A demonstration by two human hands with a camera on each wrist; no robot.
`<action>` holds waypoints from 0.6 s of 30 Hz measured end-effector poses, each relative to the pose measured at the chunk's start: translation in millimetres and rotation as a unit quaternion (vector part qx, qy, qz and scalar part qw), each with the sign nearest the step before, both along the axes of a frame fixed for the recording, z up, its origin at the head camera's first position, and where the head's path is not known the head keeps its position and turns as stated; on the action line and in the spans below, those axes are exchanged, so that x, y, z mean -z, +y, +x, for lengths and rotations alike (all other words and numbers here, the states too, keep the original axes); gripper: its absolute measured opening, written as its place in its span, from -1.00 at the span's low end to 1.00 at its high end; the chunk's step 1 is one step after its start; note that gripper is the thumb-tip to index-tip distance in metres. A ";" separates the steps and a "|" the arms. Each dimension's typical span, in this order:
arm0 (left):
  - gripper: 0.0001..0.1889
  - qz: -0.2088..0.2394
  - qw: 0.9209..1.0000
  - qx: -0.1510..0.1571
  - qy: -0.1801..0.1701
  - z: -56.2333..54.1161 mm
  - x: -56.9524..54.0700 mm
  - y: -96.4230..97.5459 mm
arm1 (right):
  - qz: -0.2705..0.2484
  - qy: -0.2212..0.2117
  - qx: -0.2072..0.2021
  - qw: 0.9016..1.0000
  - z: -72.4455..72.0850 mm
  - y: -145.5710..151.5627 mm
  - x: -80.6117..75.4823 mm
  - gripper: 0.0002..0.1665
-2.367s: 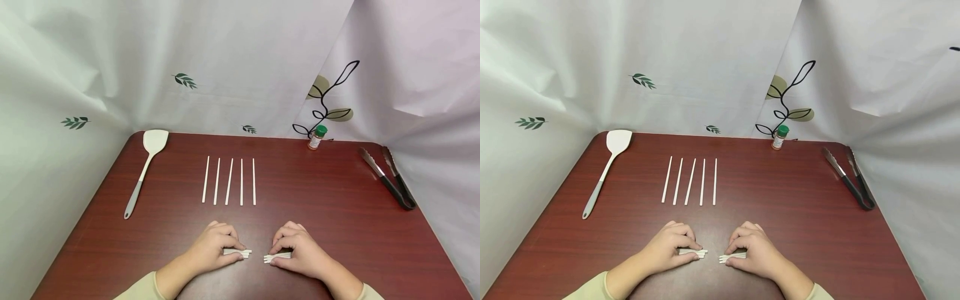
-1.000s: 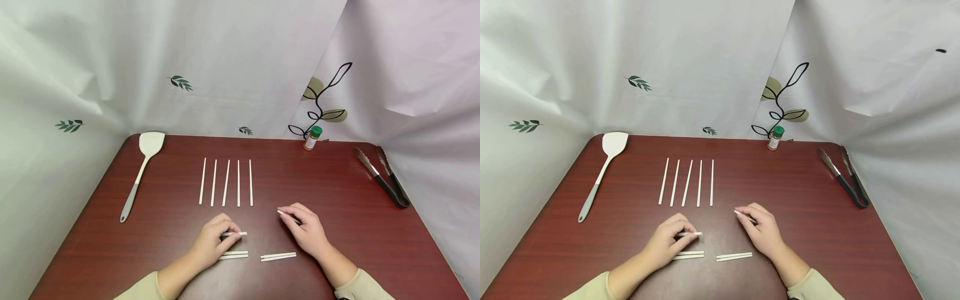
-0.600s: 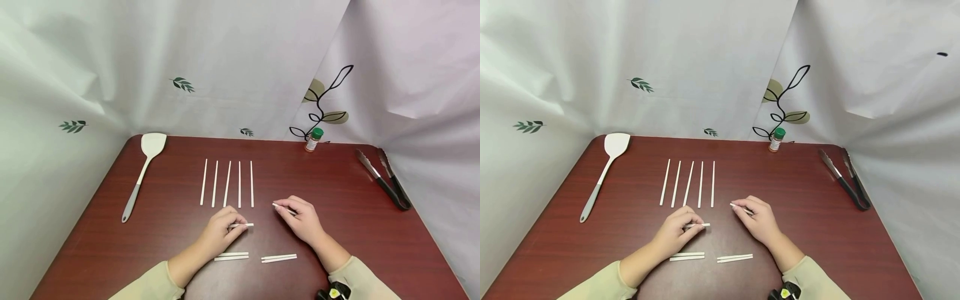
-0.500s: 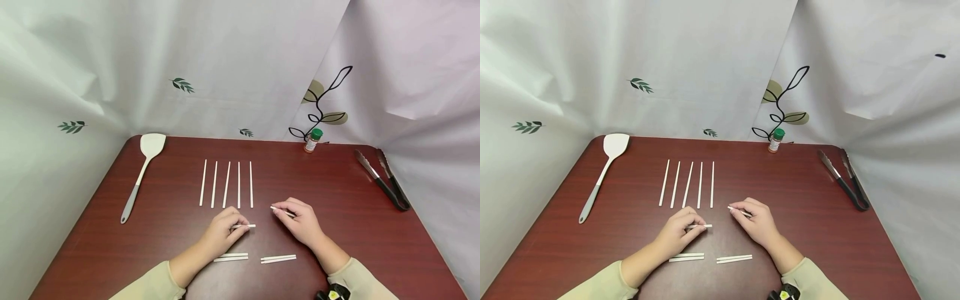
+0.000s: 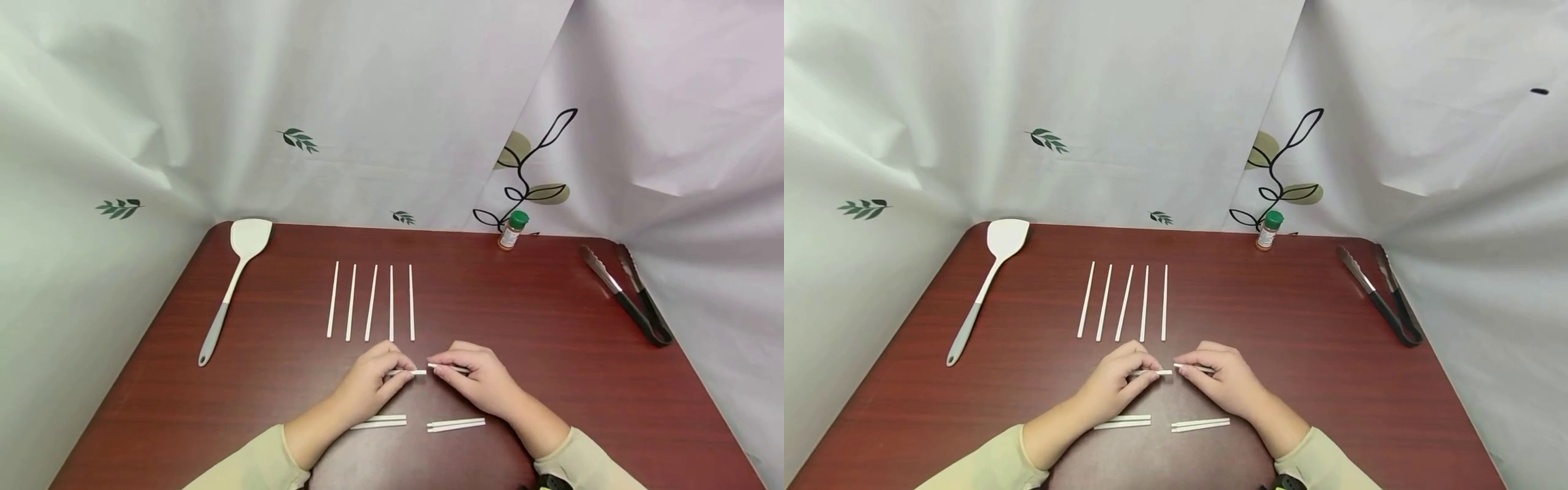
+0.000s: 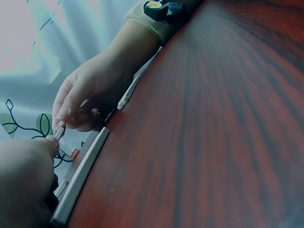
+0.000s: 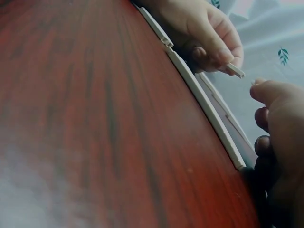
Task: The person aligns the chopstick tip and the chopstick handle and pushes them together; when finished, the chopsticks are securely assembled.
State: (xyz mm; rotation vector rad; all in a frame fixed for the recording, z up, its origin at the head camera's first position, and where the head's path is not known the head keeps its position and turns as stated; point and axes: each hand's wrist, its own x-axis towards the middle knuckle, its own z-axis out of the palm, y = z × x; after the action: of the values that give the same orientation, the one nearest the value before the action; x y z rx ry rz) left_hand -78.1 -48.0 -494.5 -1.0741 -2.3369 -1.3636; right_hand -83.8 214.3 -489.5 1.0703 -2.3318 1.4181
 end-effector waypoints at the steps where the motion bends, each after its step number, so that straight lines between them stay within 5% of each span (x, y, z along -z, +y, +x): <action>1: -0.99 -0.002 1.000 0.003 -0.003 0.1 0.3 -0.1 | 0.002 0.003 -0.009 1.000 0.3 0.0 -0.1 -0.72; 18: -0.95 -0.003 1.000 0.027 -0.015 0.9 -0.4 -0.9 | 0.027 -0.013 -0.052 0.998 -0.3 1.9 2.7 -0.73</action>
State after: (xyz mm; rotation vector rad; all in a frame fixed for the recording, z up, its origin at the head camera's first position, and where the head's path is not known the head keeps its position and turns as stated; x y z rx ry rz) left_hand -77.2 -48.9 -494.1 -1.1332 -2.3510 -1.4029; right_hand -84.1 216.2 -492.2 1.2111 -2.3782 1.4190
